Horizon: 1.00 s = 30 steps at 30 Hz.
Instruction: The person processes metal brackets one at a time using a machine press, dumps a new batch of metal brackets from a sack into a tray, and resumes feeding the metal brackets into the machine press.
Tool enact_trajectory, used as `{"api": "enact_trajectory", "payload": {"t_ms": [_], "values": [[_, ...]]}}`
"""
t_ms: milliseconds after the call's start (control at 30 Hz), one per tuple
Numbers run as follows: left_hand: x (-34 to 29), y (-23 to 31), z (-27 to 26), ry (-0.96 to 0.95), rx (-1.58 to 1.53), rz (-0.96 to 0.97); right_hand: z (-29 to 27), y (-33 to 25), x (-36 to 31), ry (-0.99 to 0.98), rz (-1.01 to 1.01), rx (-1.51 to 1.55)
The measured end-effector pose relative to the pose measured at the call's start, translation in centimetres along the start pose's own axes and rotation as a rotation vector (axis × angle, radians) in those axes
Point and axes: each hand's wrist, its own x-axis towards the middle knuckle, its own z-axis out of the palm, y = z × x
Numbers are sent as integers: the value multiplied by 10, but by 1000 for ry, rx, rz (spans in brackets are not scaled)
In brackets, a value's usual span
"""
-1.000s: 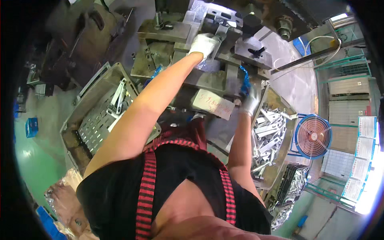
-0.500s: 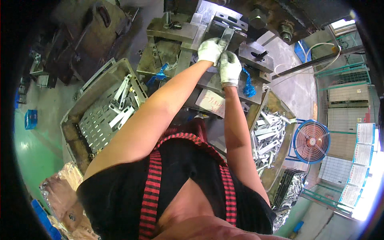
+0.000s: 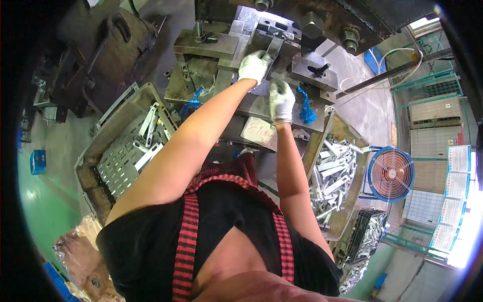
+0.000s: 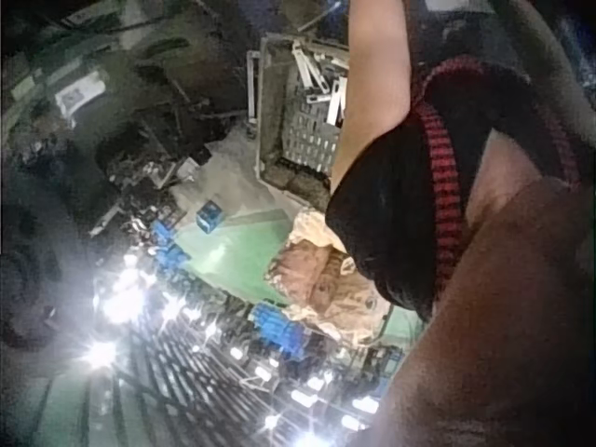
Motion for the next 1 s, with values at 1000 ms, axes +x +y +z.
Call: {"api": "enact_trajectory", "payload": {"t_ms": [1000], "values": [[-82, -75, -123, -137, 122, -32, 31, -39, 53, -219, 8, -398]]}}
